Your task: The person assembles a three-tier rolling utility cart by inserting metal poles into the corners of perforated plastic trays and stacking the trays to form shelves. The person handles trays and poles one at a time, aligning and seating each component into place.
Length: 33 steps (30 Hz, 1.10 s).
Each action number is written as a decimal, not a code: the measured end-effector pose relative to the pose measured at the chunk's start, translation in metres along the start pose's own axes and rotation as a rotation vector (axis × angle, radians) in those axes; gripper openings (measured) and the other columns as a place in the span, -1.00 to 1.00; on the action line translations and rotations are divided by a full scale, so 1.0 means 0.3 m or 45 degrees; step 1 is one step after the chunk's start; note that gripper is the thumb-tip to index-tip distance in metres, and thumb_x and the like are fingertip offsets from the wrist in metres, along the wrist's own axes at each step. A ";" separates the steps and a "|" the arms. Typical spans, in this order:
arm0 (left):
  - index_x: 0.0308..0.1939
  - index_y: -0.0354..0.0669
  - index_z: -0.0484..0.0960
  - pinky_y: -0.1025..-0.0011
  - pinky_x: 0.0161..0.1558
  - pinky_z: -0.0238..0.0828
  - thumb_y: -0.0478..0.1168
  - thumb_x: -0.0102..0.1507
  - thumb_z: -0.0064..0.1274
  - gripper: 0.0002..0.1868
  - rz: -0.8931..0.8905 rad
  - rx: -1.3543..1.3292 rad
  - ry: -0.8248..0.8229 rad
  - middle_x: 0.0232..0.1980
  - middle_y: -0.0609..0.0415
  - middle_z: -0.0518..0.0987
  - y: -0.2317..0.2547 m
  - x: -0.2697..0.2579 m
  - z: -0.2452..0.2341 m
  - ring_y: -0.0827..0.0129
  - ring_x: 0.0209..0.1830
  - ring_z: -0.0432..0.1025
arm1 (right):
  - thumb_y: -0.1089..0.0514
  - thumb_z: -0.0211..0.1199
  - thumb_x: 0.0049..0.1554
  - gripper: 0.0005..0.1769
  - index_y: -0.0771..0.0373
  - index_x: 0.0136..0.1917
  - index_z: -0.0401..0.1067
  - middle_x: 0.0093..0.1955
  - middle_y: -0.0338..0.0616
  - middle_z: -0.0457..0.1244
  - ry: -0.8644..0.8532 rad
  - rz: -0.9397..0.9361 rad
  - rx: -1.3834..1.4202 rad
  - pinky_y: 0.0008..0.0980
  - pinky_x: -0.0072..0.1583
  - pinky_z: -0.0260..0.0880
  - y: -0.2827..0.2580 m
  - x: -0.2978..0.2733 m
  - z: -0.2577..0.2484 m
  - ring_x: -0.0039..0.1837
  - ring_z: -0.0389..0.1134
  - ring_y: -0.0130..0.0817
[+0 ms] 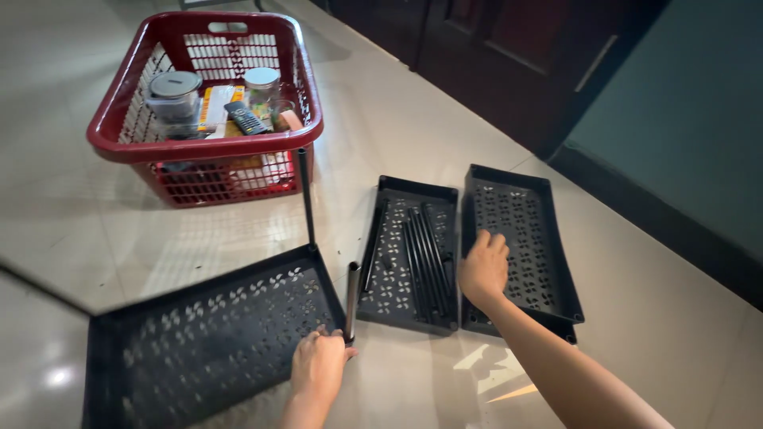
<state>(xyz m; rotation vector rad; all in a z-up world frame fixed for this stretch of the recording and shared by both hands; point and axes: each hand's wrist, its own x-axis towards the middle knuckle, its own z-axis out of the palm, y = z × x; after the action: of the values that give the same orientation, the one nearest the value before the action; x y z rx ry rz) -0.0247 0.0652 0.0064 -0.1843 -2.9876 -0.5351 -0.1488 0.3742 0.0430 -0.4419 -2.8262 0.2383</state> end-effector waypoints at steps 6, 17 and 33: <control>-0.19 -0.04 0.68 0.12 -0.08 0.50 -0.14 0.24 0.14 -0.87 -0.129 -0.283 -0.124 -0.26 -0.14 0.67 0.061 0.018 0.010 0.00 -0.11 0.55 | 0.05 0.24 0.15 -0.56 0.14 0.28 0.38 0.21 0.08 0.35 -0.468 0.330 0.135 0.00 0.27 0.39 0.085 0.040 -0.022 0.29 0.37 0.07; -0.08 -0.01 0.69 0.12 -0.01 0.49 0.06 0.17 0.20 -0.66 -0.234 -0.485 -0.220 -0.07 -0.08 0.69 -0.057 0.029 -0.204 -0.02 -0.01 0.56 | 0.11 0.22 0.15 -0.67 0.09 0.20 0.45 0.20 -0.06 0.36 0.057 -0.269 0.287 0.01 0.18 0.35 -0.061 0.123 -0.309 0.25 0.35 0.08; 0.26 -0.10 0.42 0.21 -0.16 0.58 -0.04 0.30 0.00 -0.52 -0.538 -0.955 0.620 0.14 -0.02 0.63 -0.091 0.034 -0.732 0.21 -0.03 0.59 | 0.09 0.25 0.12 -0.60 0.17 0.23 0.43 0.23 -0.15 0.34 0.011 -0.979 0.450 -0.05 0.14 0.37 -0.570 -0.074 -0.935 0.23 0.35 0.01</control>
<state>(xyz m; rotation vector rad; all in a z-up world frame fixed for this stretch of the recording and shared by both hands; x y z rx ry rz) -0.0214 -0.0363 0.2032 0.4670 -2.2192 -1.4753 -0.0946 0.2398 0.3387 0.6985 -2.6271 0.5391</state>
